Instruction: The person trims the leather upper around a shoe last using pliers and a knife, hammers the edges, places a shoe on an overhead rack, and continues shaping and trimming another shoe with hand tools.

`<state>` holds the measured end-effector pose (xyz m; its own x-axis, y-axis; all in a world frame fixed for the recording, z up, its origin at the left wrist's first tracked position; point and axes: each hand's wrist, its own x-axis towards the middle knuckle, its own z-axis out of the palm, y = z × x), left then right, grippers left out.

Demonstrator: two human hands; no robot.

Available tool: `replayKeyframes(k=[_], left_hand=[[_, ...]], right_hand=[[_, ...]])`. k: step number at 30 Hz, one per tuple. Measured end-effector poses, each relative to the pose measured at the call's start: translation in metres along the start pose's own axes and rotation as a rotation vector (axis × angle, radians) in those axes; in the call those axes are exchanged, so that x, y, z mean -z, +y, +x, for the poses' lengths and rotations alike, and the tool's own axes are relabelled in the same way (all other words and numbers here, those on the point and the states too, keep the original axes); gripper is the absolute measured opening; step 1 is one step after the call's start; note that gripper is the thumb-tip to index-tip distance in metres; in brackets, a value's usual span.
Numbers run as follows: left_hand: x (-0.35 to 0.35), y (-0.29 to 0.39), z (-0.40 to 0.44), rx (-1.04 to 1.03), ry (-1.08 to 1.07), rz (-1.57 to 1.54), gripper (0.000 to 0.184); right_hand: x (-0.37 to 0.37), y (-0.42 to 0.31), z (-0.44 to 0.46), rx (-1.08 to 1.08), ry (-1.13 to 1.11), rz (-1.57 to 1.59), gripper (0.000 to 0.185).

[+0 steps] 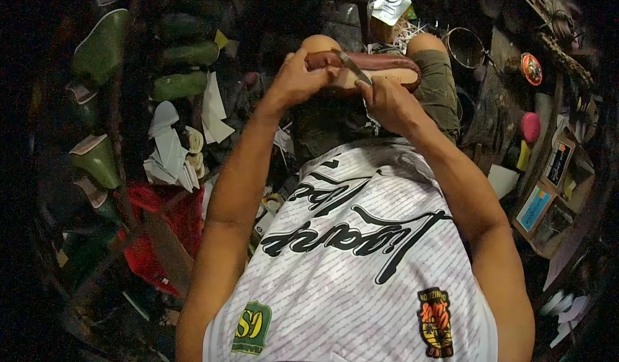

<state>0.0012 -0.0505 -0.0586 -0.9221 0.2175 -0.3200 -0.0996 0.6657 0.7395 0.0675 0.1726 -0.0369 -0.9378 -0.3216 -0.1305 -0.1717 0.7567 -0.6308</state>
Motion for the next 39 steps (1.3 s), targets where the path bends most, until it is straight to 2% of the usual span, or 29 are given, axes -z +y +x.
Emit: replayKeyframes(k=[2,3,5,6,7,10,11,13,14,15,16,17,18,19,22,25,26,28,30,32,34,35,37,38,39], left_hand=[[0.001,0.001,0.003,-0.011,0.022,-0.066,0.069],[0.009,0.014,-0.006,-0.012,0.034,-0.001,0.072],[0.013,0.031,-0.022,0.031,0.068,0.081,0.076],[0.012,0.029,-0.021,0.034,0.075,0.076,0.076],[0.011,0.026,-0.017,0.033,0.060,0.045,0.077],[0.007,0.021,-0.012,0.006,0.059,-0.002,0.074],[0.006,0.019,-0.012,-0.004,0.060,-0.015,0.070],[0.009,0.016,-0.008,-0.033,0.099,0.030,0.068],[0.010,0.019,-0.016,-0.048,0.117,0.076,0.065],[0.014,0.026,-0.017,0.080,0.024,0.005,0.079],[0.012,0.019,-0.017,0.086,0.024,0.003,0.079],[0.008,0.010,-0.011,0.027,0.055,0.014,0.071],[0.005,0.007,-0.007,-0.036,0.078,0.026,0.063],[0.006,0.011,-0.011,-0.044,0.078,0.027,0.063],[0.017,0.021,-0.012,-0.100,0.096,-0.004,0.062],[0.005,0.014,-0.021,-0.108,0.246,0.164,0.064],[0.003,0.009,-0.018,-0.109,0.249,0.165,0.064],[0.004,0.004,-0.009,-0.080,0.083,-0.087,0.065],[0.012,0.011,-0.014,-0.115,0.100,-0.002,0.066],[0.004,0.007,-0.027,-0.100,0.082,0.058,0.067],[0.006,0.006,-0.018,-0.078,0.203,0.134,0.066],[0.007,0.008,-0.018,-0.073,0.184,0.084,0.066],[0.006,0.008,-0.014,-0.039,0.140,0.038,0.065],[0.007,0.007,-0.011,0.009,0.100,-0.008,0.065],[0.008,0.005,-0.009,0.007,0.098,-0.007,0.065]], right_hand=[[0.040,-0.024,0.011,-0.080,-0.205,-0.092,0.026],[0.052,-0.034,0.010,0.111,-0.017,-0.082,0.025],[0.076,-0.058,0.010,0.139,0.123,0.132,0.018],[0.063,-0.049,0.009,0.145,0.117,0.129,0.018],[0.036,-0.029,0.008,0.147,0.179,0.383,0.018],[0.016,-0.024,0.027,0.613,0.488,-0.283,0.020],[0.022,-0.028,0.027,0.318,0.228,-0.230,0.021],[0.060,-0.048,0.032,0.131,-0.176,-0.243,0.026],[0.064,-0.050,0.027,0.490,0.211,-0.397,0.024],[0.071,-0.057,0.023,0.453,0.308,-0.281,0.025],[0.080,-0.071,0.017,0.407,0.404,-0.164,0.026],[0.061,-0.056,0.020,0.414,0.408,-0.168,0.026],[0.023,-0.027,0.022,0.306,0.190,-0.196,0.026],[0.015,-0.032,0.024,0.197,-0.026,-0.220,0.027],[0.039,-0.048,0.028,0.186,0.045,-0.114,0.025],[0.062,-0.057,0.020,0.529,0.537,-0.279,0.026],[0.049,-0.044,0.020,0.672,0.840,-0.370,0.029],[0.010,-0.019,0.022,0.033,-0.096,-0.153,0.031],[0.014,-0.014,0.027,0.241,0.114,-0.154,0.031],[0.070,-0.073,0.015,-0.190,0.084,0.417,0.031],[0.061,-0.048,0.009,0.194,0.309,0.134,0.030],[0.031,-0.023,0.003,0.195,0.315,0.288,0.026],[0.000,-0.012,0.013,0.343,0.241,-0.008,0.020],[-0.002,-0.008,0.015,0.226,0.043,-0.110,0.021],[0.001,-0.002,0.014,0.327,0.149,-0.138,0.021]])
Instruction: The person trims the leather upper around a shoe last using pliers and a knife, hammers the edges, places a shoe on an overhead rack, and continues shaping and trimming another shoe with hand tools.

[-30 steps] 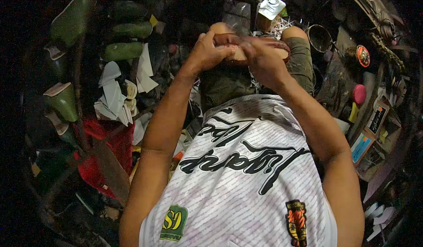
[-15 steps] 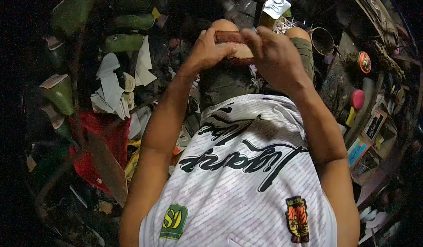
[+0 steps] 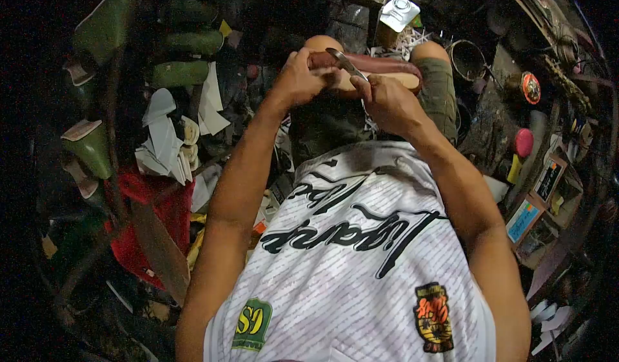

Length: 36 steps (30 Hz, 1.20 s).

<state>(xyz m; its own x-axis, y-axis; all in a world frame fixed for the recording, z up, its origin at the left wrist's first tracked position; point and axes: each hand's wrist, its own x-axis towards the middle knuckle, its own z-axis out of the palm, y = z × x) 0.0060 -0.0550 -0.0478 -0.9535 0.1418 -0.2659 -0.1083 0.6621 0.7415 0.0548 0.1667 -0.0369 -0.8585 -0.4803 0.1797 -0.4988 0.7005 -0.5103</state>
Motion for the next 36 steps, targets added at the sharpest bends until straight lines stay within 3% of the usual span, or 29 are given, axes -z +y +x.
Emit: replayKeyframes(k=[1,3,4,5,7,8,9,10,12,13,15,17,18,20,22,23,24,26,27,28,29,33,35,36], left_hand=[[0.003,-0.001,0.005,-0.026,0.017,0.000,0.065],[-0.003,-0.008,-0.014,-0.001,-0.018,-0.012,0.066],[0.004,-0.001,-0.012,-0.019,-0.006,0.038,0.068],[0.010,0.008,-0.012,-0.040,0.004,0.085,0.069],[0.015,0.017,-0.015,-0.028,-0.067,-0.008,0.072],[0.012,0.014,-0.013,-0.014,-0.040,0.017,0.073],[0.009,0.010,-0.011,0.008,-0.017,0.041,0.073],[0.011,0.010,-0.006,0.004,-0.011,0.040,0.073],[0.008,0.002,-0.012,0.005,0.005,0.072,0.074],[0.008,0.001,-0.014,0.013,0.001,0.072,0.074],[0.012,0.004,-0.013,0.011,-0.019,0.090,0.074],[0.010,0.006,-0.013,0.005,-0.012,0.077,0.075],[0.010,0.005,-0.009,0.010,-0.003,0.063,0.077],[0.013,-0.004,-0.004,-0.034,0.022,0.060,0.075],[0.008,-0.009,-0.018,-0.041,0.012,0.052,0.074],[0.012,-0.004,-0.019,-0.037,0.000,0.037,0.074],[0.016,0.002,-0.018,-0.043,-0.007,0.023,0.073],[0.015,0.000,-0.017,-0.056,-0.010,0.001,0.073],[0.015,0.000,-0.013,-0.065,-0.007,-0.021,0.072],[0.016,0.000,-0.012,-0.077,0.003,-0.017,0.072],[0.016,-0.002,-0.012,-0.086,0.003,-0.008,0.072],[0.018,-0.019,-0.040,-0.111,0.055,-0.103,0.070],[0.021,-0.029,-0.055,-0.089,0.079,-0.178,0.072],[0.022,-0.031,-0.060,-0.077,0.098,-0.264,0.074]], right_hand=[[0.021,-0.009,0.013,0.110,0.106,-0.040,0.021],[0.077,-0.051,0.027,-0.488,0.013,0.559,0.019],[0.082,-0.053,0.021,-0.440,0.166,0.542,0.019],[0.065,-0.039,0.010,-0.440,0.171,0.539,0.019],[0.007,-0.002,-0.018,-0.008,0.350,0.070,0.023],[0.001,-0.002,-0.012,-0.320,-0.026,0.351,0.026],[0.007,0.001,-0.013,-0.321,-0.016,0.349,0.026],[0.020,0.006,-0.013,-0.243,0.038,0.216,0.026],[0.067,-0.020,0.002,-0.452,0.113,0.578,0.022],[0.082,-0.030,0.004,-0.563,0.175,0.688,0.032],[0.047,-0.019,-0.016,-0.233,0.610,0.484,0.028],[-0.013,0.017,-0.040,-0.225,0.206,0.337,0.024],[-0.001,-0.005,-0.023,-0.423,-0.011,0.446,0.018],[0.027,-0.001,-0.018,-0.335,0.050,0.317,0.019],[0.069,-0.021,-0.014,-0.586,0.127,0.616,0.024],[0.077,-0.022,-0.018,-0.363,0.308,0.530,0.031],[0.064,-0.023,-0.020,-0.327,0.477,1.042,0.030],[0.015,-0.009,-0.035,-0.497,0.261,0.992,0.030],[-0.001,0.004,-0.033,-0.665,-0.093,0.401,0.031],[0.017,-0.007,-0.025,-0.679,-0.177,0.476,0.035],[0.028,-0.005,-0.016,-0.664,-0.178,0.474,0.035],[0.049,0.023,0.007,-0.516,0.428,0.351,0.044],[0.067,0.056,0.025,-0.800,0.132,0.183,0.055],[0.060,0.086,0.035,-0.901,-0.021,0.314,0.056]])
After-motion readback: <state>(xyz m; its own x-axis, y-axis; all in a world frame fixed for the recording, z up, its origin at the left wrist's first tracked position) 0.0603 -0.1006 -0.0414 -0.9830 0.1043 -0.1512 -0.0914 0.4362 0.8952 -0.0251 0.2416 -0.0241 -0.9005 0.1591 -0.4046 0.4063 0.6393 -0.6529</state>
